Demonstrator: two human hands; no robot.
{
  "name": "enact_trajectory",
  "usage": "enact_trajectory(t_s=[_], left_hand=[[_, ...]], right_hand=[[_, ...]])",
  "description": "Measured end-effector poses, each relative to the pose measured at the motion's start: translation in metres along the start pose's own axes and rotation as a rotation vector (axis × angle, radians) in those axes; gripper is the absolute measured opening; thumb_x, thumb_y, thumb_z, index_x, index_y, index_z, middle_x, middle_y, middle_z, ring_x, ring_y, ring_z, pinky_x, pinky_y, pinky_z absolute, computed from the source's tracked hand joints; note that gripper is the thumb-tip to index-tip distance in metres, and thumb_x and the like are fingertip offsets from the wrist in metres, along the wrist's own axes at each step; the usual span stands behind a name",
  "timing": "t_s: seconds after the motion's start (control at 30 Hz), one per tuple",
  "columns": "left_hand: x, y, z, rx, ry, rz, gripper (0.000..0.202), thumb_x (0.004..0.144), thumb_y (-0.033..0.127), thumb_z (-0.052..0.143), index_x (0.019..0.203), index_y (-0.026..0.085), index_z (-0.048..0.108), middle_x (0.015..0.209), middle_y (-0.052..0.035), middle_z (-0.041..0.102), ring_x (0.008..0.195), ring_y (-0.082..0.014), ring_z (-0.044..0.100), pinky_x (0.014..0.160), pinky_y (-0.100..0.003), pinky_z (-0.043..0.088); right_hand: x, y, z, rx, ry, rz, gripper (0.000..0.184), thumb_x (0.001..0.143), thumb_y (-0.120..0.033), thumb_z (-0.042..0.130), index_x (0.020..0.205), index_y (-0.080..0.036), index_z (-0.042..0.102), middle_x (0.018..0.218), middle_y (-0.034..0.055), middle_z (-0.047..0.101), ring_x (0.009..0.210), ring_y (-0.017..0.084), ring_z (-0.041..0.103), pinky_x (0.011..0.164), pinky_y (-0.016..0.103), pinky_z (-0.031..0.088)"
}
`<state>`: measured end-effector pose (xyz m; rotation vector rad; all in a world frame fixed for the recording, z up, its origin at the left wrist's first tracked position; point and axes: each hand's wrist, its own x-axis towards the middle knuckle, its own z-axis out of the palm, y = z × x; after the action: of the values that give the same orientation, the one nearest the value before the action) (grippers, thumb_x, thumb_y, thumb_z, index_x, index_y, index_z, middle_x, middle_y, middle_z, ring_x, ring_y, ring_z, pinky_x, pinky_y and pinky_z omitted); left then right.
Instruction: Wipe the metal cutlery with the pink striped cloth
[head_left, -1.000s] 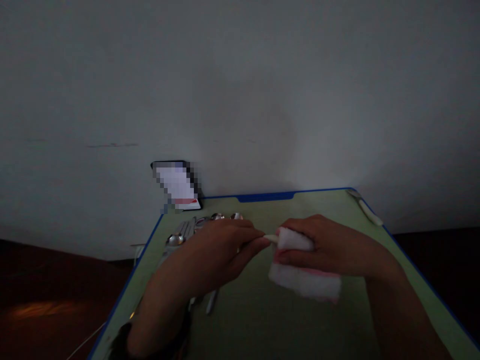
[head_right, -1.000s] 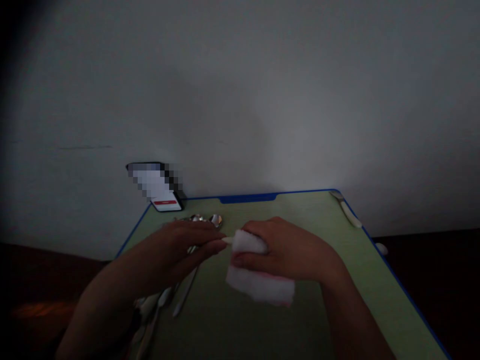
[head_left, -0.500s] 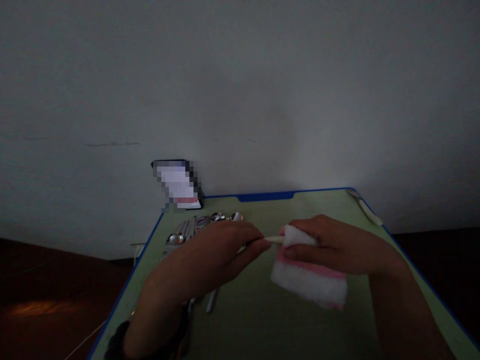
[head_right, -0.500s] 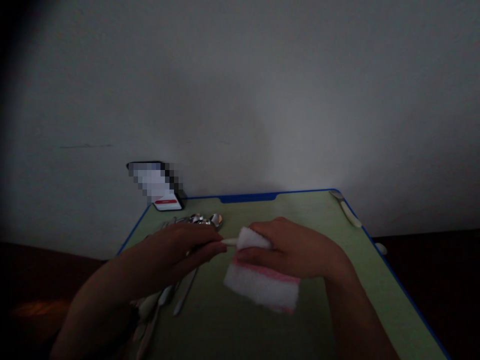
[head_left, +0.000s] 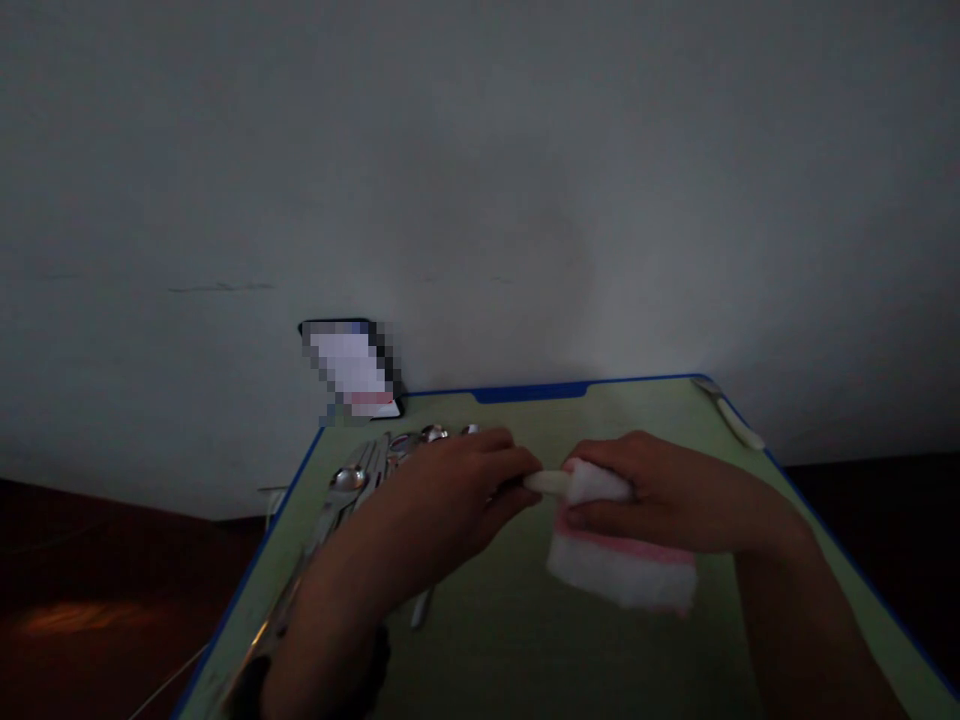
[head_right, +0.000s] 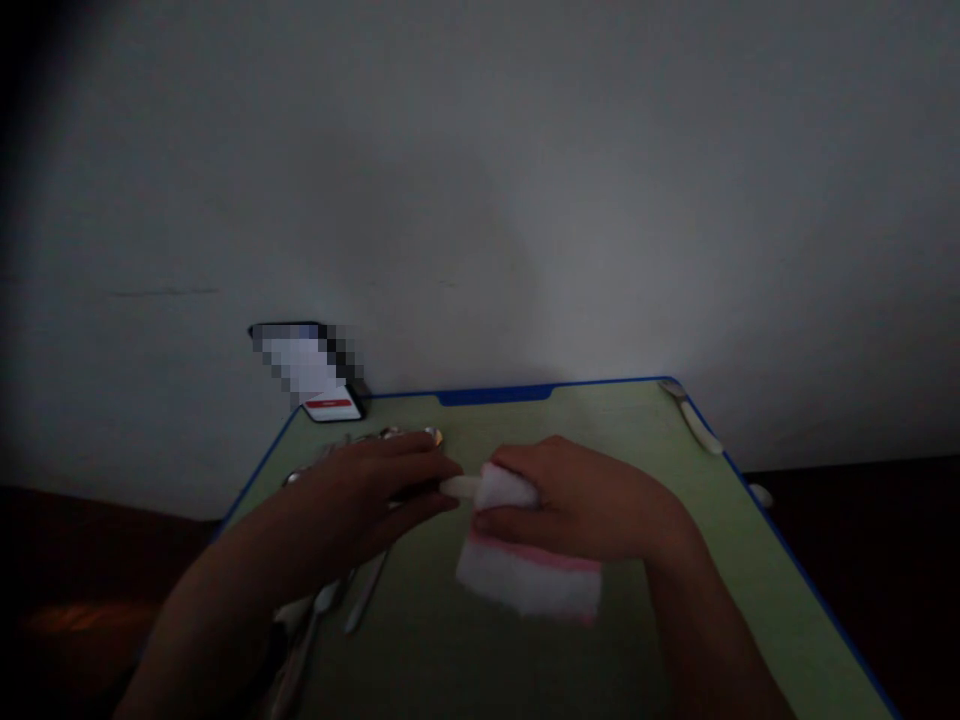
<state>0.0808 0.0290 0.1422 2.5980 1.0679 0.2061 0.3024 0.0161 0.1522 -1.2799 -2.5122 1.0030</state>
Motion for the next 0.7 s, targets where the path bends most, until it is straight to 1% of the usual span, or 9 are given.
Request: enact_trajectory(t_s=[0.1,0.17,0.27,0.33,0.43,0.5,0.6,0.7], left_hand=[[0.001,0.004,0.001,0.016,-0.041,0.017,0.02,0.09,0.032,0.042,0.094,0.024,0.06,0.091,-0.0013,0.058,0.082,-0.0161,0.055,0.074,-0.03,0.041],[0.0,0.004,0.001,0.007,-0.057,0.025,0.022,0.091,0.033,0.041,0.096,0.024,0.06,0.092,-0.0021,0.059,0.085,-0.017,0.055,0.078,-0.031,0.04],[0.0,0.003,0.0,-0.007,-0.077,0.032,0.023,0.09,0.036,0.042,0.097,0.024,0.06,0.092,-0.0017,0.06,0.086,-0.0177,0.055,0.08,-0.033,0.04],[0.0,0.004,0.0,-0.018,-0.075,0.032,0.024,0.09,0.038,0.042,0.097,0.024,0.06,0.09,-0.0014,0.061,0.084,-0.0176,0.055,0.079,-0.032,0.04],[0.0,0.006,0.0,-0.035,-0.076,0.027,0.026,0.091,0.039,0.04,0.091,0.022,0.059,0.085,-0.0013,0.06,0.079,-0.0165,0.055,0.071,-0.03,0.04],[0.0,0.007,-0.001,-0.045,-0.079,0.029,0.027,0.091,0.039,0.039,0.089,0.021,0.059,0.084,-0.0015,0.059,0.078,-0.0162,0.055,0.069,-0.029,0.04],[-0.001,0.003,-0.002,-0.078,-0.096,0.017,0.023,0.091,0.037,0.041,0.093,0.022,0.059,0.086,-0.0009,0.061,0.08,-0.0162,0.055,0.07,-0.028,0.04],[-0.005,-0.003,-0.001,-0.115,-0.115,-0.049,0.021,0.089,0.037,0.045,0.099,0.025,0.058,0.087,0.0,0.062,0.079,-0.016,0.056,0.065,-0.026,0.039]], right_hand=[[0.002,-0.002,0.001,-0.035,-0.024,-0.003,0.029,0.083,-0.046,0.05,0.083,-0.018,0.057,0.071,0.0004,0.058,0.069,0.014,0.052,0.059,0.024,0.035],[0.003,-0.002,0.001,-0.029,-0.037,-0.007,0.029,0.083,-0.046,0.049,0.084,-0.018,0.057,0.072,0.0007,0.058,0.069,0.014,0.053,0.059,0.024,0.035],[0.003,-0.002,0.001,-0.021,-0.057,-0.014,0.028,0.082,-0.046,0.05,0.084,-0.018,0.056,0.072,0.001,0.059,0.068,0.014,0.053,0.058,0.024,0.035],[0.003,-0.002,0.001,-0.026,-0.056,-0.013,0.028,0.082,-0.045,0.051,0.083,-0.018,0.057,0.072,0.0011,0.059,0.068,0.014,0.053,0.057,0.023,0.035],[0.002,-0.001,0.0,-0.027,-0.04,0.003,0.027,0.081,-0.045,0.052,0.084,-0.018,0.058,0.071,0.0008,0.059,0.068,0.013,0.054,0.057,0.023,0.035],[0.001,0.001,0.0,-0.017,-0.044,0.013,0.027,0.081,-0.044,0.053,0.085,-0.018,0.058,0.07,0.0001,0.059,0.066,0.013,0.053,0.055,0.023,0.034],[-0.001,0.005,-0.001,-0.004,-0.055,0.027,0.027,0.08,-0.045,0.055,0.084,-0.018,0.059,0.069,-0.0005,0.059,0.063,0.012,0.052,0.053,0.022,0.033],[-0.003,0.01,-0.002,0.007,-0.062,0.047,0.028,0.08,-0.046,0.055,0.084,-0.018,0.059,0.07,-0.0006,0.06,0.062,0.012,0.053,0.053,0.023,0.034]])
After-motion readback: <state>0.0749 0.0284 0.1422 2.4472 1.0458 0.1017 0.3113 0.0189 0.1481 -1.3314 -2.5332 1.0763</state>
